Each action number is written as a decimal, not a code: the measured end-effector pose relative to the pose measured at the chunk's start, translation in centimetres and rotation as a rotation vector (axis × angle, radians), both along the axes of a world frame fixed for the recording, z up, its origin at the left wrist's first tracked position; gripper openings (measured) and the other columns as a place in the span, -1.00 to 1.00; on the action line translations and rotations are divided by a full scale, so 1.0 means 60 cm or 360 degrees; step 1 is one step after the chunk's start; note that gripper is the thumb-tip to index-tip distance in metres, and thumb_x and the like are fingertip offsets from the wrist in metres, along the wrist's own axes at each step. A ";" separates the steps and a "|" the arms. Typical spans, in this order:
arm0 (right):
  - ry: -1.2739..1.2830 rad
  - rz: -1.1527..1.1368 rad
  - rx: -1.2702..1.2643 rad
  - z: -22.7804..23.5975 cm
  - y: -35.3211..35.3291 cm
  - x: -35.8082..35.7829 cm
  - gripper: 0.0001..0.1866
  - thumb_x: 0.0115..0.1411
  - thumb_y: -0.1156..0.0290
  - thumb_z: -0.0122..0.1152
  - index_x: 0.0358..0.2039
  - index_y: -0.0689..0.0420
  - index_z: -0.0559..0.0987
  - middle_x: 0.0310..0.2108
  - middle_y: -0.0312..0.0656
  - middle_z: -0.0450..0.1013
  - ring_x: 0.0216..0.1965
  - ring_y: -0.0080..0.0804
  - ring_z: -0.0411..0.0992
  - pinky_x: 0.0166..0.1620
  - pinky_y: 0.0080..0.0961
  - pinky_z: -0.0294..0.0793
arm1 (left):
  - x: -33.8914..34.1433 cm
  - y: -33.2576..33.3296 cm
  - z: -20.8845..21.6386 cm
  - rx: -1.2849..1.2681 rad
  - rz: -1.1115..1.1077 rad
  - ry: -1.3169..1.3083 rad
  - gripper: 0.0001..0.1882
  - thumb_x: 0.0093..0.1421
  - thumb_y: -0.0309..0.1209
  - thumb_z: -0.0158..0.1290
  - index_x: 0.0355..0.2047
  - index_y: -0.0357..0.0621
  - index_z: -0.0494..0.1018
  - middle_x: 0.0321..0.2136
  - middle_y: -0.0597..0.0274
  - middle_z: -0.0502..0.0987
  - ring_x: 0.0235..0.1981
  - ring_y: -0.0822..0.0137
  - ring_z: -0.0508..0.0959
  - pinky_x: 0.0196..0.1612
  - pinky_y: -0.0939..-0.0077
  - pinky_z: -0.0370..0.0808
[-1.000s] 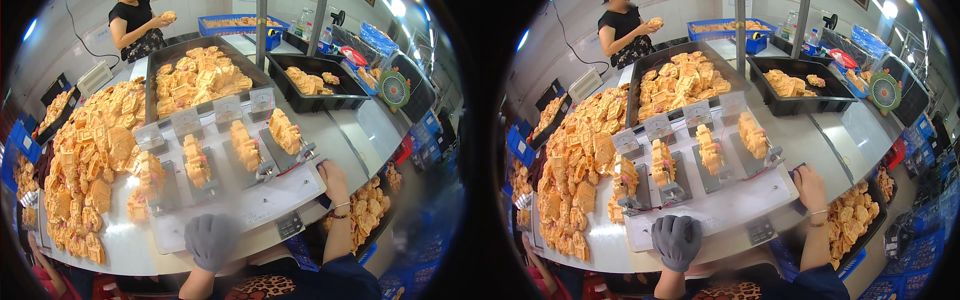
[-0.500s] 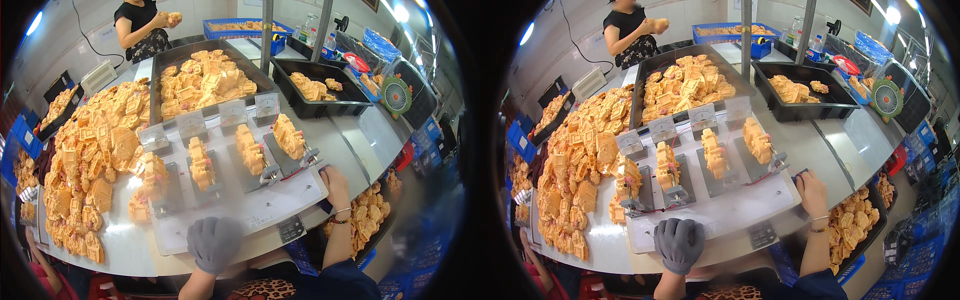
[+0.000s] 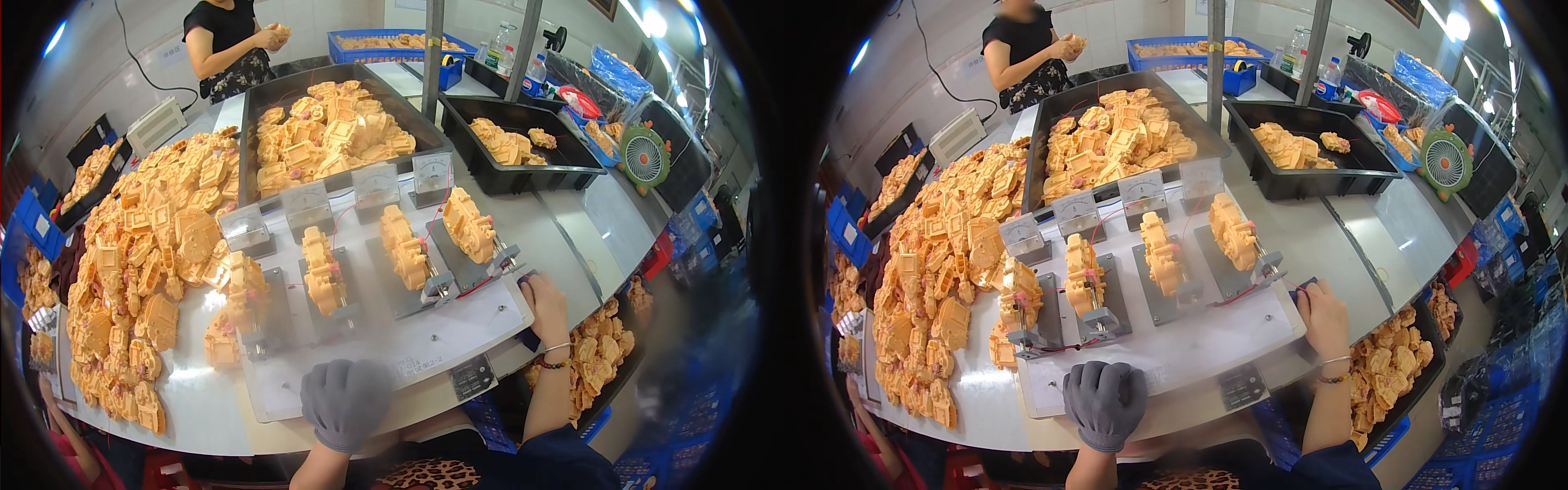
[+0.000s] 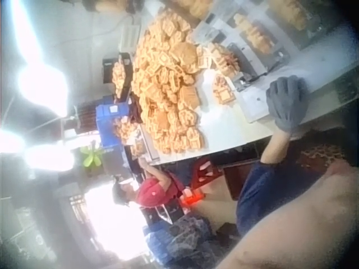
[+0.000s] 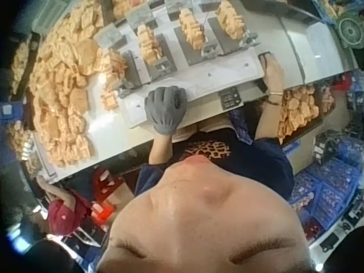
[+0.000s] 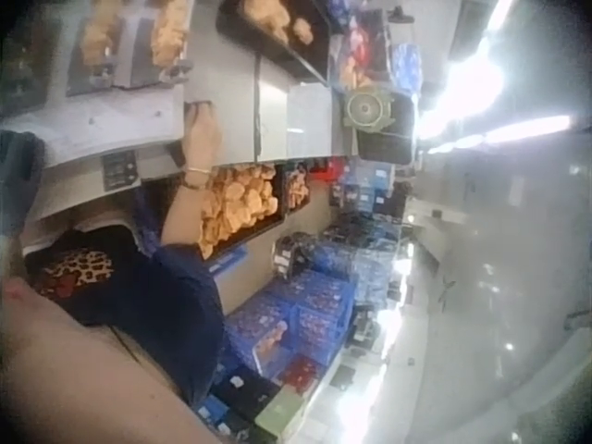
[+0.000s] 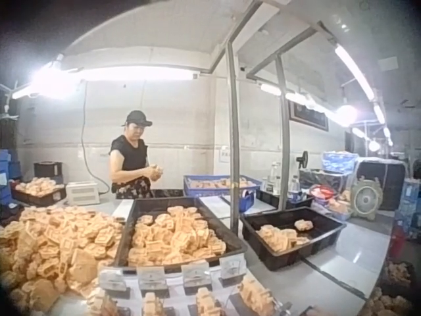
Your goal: Testing toy components using a specialized assembly line testing jig with analog meters.
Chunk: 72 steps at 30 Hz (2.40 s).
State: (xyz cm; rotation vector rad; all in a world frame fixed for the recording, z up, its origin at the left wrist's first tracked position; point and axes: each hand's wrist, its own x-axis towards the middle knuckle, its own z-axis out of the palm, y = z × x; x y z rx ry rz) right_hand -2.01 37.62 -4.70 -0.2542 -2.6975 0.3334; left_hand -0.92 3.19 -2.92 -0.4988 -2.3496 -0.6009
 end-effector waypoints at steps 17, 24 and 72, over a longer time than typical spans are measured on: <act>-0.0043 -0.0036 0.0025 -0.006 0.004 -0.006 -0.81 0.29 0.32 0.05 -0.40 0.16 0.44 -0.38 -0.02 0.38 -0.42 0.10 0.41 -0.37 -0.07 0.40 | 0.003 0.003 0.007 0.0012 0.0014 -0.0017 -0.85 -0.11 -0.48 0.20 -0.53 0.02 0.44 -0.65 0.33 0.34 -0.56 0.21 0.36 -0.43 0.29 0.25; -0.0013 0.0055 0.0078 -0.012 0.020 -0.037 -0.79 0.28 0.30 0.05 -0.41 0.17 0.43 -0.38 -0.02 0.39 -0.42 0.11 0.42 -0.38 -0.06 0.42 | 0.000 -0.002 0.000 -0.0003 0.0012 -0.0033 -0.85 -0.11 -0.47 0.21 -0.52 0.01 0.45 -0.65 0.34 0.34 -0.55 0.22 0.37 -0.42 0.29 0.27; -0.0377 -0.0051 0.0332 0.005 0.077 -0.152 -0.68 0.23 0.24 0.00 -0.34 0.21 0.63 -0.31 0.10 0.53 -0.26 0.12 0.53 -0.13 -0.11 0.54 | 0.007 0.016 0.020 -0.0069 0.0056 -0.0140 -0.92 0.05 -0.50 0.13 -0.50 -0.14 0.43 -0.60 0.19 0.36 -0.49 0.13 0.37 -0.32 0.25 0.30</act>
